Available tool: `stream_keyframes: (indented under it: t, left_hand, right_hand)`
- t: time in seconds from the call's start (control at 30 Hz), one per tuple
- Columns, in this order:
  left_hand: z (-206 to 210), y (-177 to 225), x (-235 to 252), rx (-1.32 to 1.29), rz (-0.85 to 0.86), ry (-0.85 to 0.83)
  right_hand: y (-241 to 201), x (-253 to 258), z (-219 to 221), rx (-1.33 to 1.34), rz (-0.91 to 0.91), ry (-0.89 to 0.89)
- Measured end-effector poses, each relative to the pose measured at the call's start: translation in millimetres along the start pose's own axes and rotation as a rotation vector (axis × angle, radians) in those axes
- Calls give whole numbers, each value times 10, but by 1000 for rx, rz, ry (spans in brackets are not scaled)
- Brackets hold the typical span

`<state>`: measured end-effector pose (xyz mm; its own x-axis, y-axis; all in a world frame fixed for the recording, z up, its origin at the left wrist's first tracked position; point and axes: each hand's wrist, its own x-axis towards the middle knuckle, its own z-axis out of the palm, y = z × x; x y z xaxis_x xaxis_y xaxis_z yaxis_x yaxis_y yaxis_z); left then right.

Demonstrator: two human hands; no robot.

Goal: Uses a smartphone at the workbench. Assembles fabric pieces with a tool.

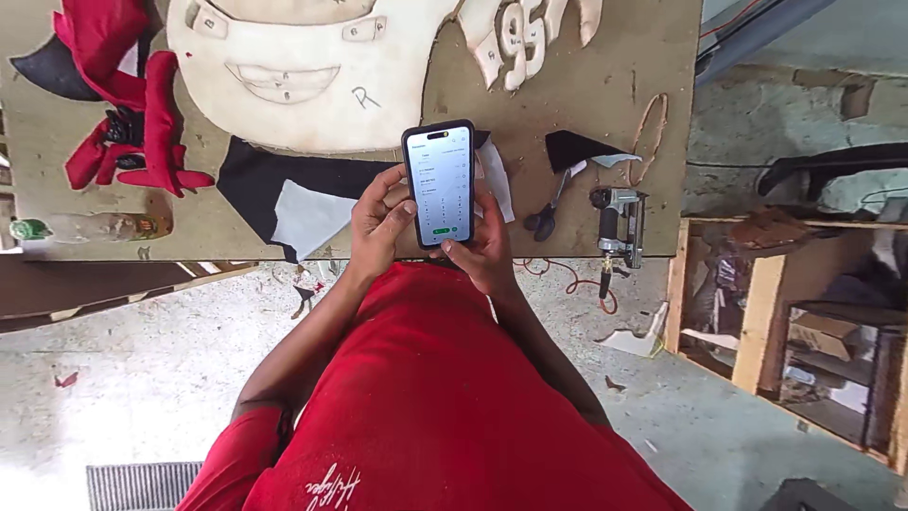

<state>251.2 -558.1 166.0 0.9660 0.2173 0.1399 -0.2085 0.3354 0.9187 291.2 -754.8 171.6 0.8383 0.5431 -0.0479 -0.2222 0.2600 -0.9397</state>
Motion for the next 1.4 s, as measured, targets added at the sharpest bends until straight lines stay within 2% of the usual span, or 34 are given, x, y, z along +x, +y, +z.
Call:
stream_keyframes:
  t: [0.13,0.27,0.63,0.8,1.1,1.4]
  left_hand:
    - [-65,45,-3,14,-3,-41]
    - [-105,44,-14,16,-5,-46]
    - [57,-3,-54,4,24,14]
    - [259,-62,-108,22,3,26]
    - [710,-208,-82,44,20,66]
    - [1103,-374,-43,101,31,128]
  right_hand:
    - [41,7,90,-32,-1,73]
    - [42,4,111,-51,-2,74]
    - [-29,-66,-44,-5,28,-90]
    - [-48,-117,-234,-34,13,-40]
    - [-167,-160,-677,114,-17,-151]
    - [-221,-172,-1051,130,-27,-132]
